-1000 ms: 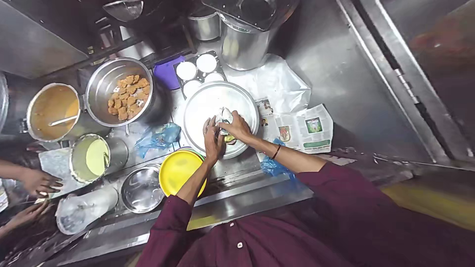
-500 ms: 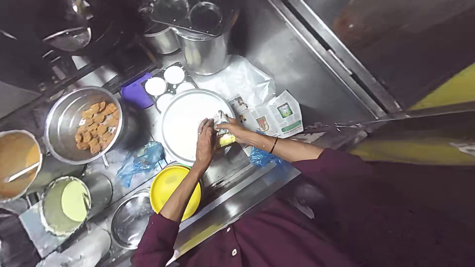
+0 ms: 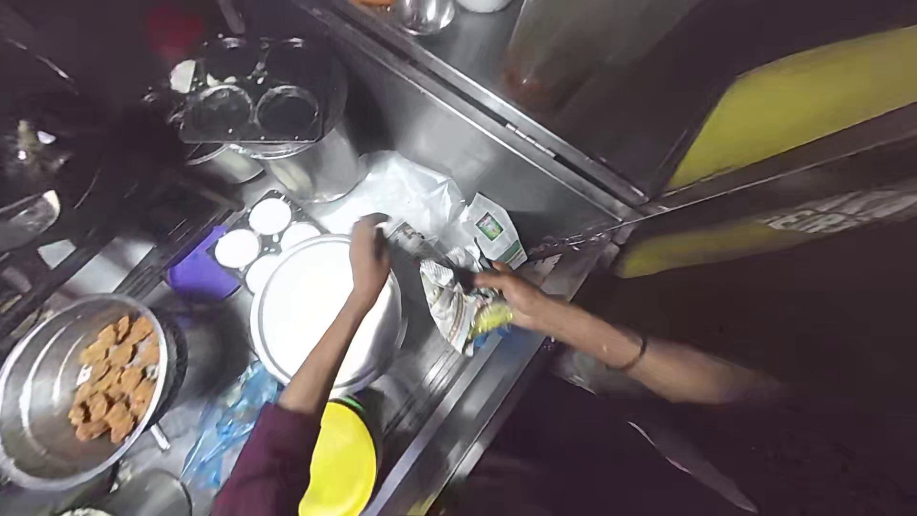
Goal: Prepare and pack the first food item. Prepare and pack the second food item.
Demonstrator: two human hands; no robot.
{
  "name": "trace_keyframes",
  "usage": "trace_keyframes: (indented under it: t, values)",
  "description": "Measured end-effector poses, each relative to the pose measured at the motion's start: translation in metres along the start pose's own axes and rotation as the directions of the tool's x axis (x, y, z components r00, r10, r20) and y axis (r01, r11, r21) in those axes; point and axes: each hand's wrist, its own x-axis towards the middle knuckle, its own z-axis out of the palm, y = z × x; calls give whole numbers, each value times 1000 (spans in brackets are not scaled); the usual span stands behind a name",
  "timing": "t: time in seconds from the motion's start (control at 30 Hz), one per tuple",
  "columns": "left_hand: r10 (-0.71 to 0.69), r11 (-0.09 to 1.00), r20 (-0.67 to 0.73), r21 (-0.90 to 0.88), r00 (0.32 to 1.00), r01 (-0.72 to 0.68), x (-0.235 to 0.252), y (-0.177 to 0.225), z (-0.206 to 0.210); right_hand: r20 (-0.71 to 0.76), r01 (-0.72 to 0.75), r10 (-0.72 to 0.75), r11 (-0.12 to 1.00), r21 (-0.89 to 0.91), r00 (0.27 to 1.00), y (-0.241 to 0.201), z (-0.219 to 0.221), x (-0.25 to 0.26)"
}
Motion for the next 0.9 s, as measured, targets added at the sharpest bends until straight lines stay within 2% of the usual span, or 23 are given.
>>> trace_keyframes:
  t: [0.03,0.07,0.1,0.13,0.17,0.2,0.23,0.27,0.33,0.37,0.4,0.47,0.5,0.53,0.57,0.6,0.63,0.67,0.7,0.73,0.77,0.83,0.9]
  values:
    - [136,989,213,25,968,-145,12,-13,39,-42,-8,11,998,56,999,3,-5,-13]
    - [296,943,390,23,872,-331,27,-18,78,-70,-9,16,994,110,997,5,-10,-24]
    - [459,855,515,-33,724,-518,40,-18,117,-97,0,15,989,151,995,6,-13,-32]
    - [589,730,588,-91,554,-678,51,-13,156,-124,12,12,981,192,992,7,-15,-39]
    - [660,611,626,-127,415,-781,63,-1,188,-162,33,3,976,217,987,6,-15,-45]
    - [700,531,634,-153,329,-834,74,14,214,-188,52,-6,968,244,982,4,-16,-48]
    - [718,497,630,-163,298,-852,82,26,236,-214,66,-10,964,258,977,2,-15,-52]
    - [736,502,597,-163,320,-850,88,35,255,-230,80,-18,960,266,973,1,-15,-55]
    - [718,572,550,-116,427,-812,94,40,287,-219,104,-46,959,263,975,2,-20,-56]
    - [708,603,527,-106,470,-791,97,40,294,-202,123,-70,958,259,977,2,-23,-55]
    - [714,612,508,-122,481,-781,99,41,292,-189,141,-92,955,263,978,2,-25,-53]
    - [737,589,516,-174,437,-789,97,49,266,-184,154,-106,951,268,977,2,-24,-53]
    - [699,626,563,-183,442,-758,94,60,239,-194,148,-96,950,275,976,1,-22,-55]
    - [602,719,632,-164,488,-675,91,75,201,-212,136,-78,952,275,974,-1,-21,-59]
    - [455,841,675,-113,581,-529,86,88,157,-225,128,-65,953,276,972,-2,-19,-64]
    - [296,935,627,-36,720,-353,79,88,121,-224,125,-64,954,271,972,-2,-18,-67]
    - [164,980,454,26,876,-196,71,70,100,-209,135,-80,955,263,975,-1,-19,-68]
    - [31,996,230,75,973,-49,65,46,81,-197,149,-102,959,243,975,-1,-19,-68]
    - [-136,986,29,104,990,132,61,30,52,-186,165,-126,963,214,974,-1,-17,-68]
    - [-266,950,-134,134,955,284,54,15,15,-170,186,-155,965,185,973,-3,-15,-65]
    - [-363,904,-234,145,902,401,38,3,-23,-148,203,-182,969,143,972,-6,-12,-62]
    - [-486,835,-291,123,824,536,-19,-24,-83,-84,219,-213,973,69,973,-14,0,-52]
    - [-588,781,-263,63,765,621,-87,-46,-109,31,200,-200,980,5,979,-22,15,-38]
